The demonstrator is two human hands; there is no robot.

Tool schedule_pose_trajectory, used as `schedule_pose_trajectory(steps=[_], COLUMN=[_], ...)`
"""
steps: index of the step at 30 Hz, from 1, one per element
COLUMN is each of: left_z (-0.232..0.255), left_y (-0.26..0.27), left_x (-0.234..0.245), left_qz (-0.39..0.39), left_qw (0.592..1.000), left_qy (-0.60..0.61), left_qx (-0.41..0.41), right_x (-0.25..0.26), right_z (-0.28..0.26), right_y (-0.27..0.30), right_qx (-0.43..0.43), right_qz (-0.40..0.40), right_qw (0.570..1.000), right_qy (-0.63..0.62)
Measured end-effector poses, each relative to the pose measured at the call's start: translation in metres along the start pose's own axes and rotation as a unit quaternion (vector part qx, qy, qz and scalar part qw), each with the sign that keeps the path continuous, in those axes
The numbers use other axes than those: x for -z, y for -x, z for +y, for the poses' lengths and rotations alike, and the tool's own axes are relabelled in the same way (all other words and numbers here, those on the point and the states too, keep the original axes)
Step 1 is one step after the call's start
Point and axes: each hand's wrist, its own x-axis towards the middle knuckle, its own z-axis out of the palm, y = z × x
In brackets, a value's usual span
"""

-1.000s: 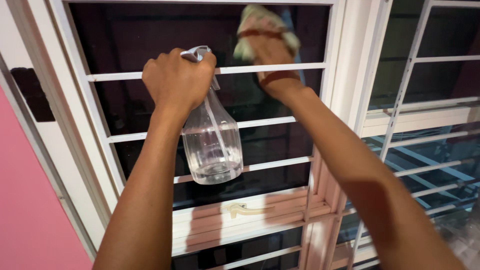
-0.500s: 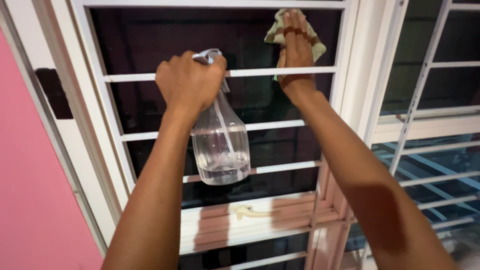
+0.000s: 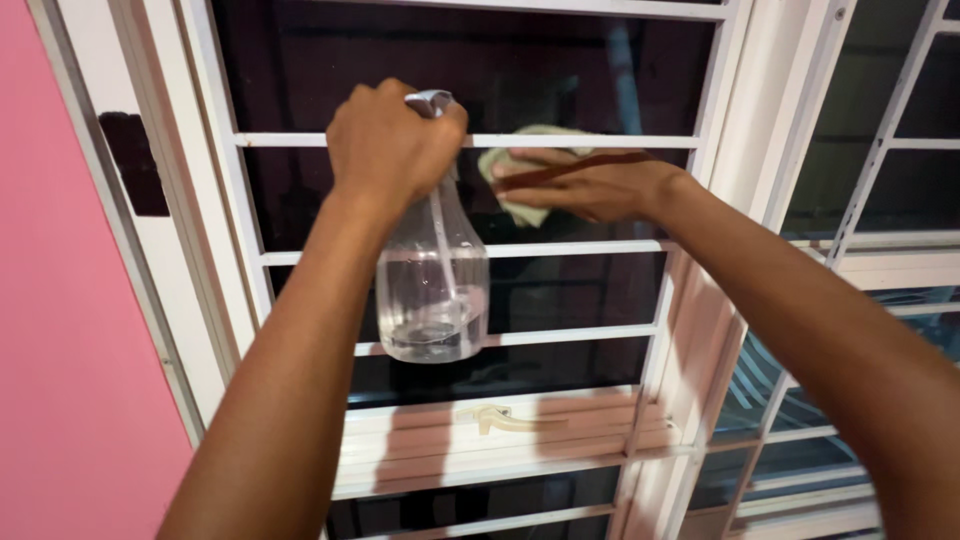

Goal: The person cleans a window using a spray bottle and a cloth. They repeatedly spray the glass and wipe it with the cloth, working across multiple panes of a white-framed window.

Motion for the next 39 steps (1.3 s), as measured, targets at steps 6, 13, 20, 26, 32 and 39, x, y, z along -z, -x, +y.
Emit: schedule_pose_trajectory(steps=[6, 13, 20, 26, 32, 39], left_z=[0.006, 0.006, 0.006, 0.008, 0.0, 0.005], left_y=[0.007, 0.006, 0.005, 0.007, 0.005, 0.007], left_x=[0.015, 0.007, 0.009, 0.011, 0.001, 0.004], left_qz=[-0.056, -0.062, -0.052, -0.078, -0.019, -0.056], left_qw=[0.997, 0.997, 0.998, 0.995, 1.0, 0.997], left_qy=[-0.006, -0.021, -0.023, 0.002, -0.013, -0.008], left_qx=[0.048, 0.043, 0.04, 0.055, 0.02, 0.052], right_x=[-0.01, -0.014, -0.03, -0.024, -0.015, -0.036], right_z=[-0.012, 0.016, 0.022, 0.003, 0.002, 0.032], right_y=[0.0, -0.012, -0.051, -0.033, -0.025, -0.056], right_qx=[0.104, -0.391, -0.519, -0.032, -0.129, -0.403], right_qz=[0.031, 0.176, 0.181, 0.228, 0.196, 0.299], right_qw=[0.994, 0.881, 0.806, 0.964, 0.937, 0.857], right_qy=[0.001, -0.202, -0.22, -0.134, -0.26, -0.119])
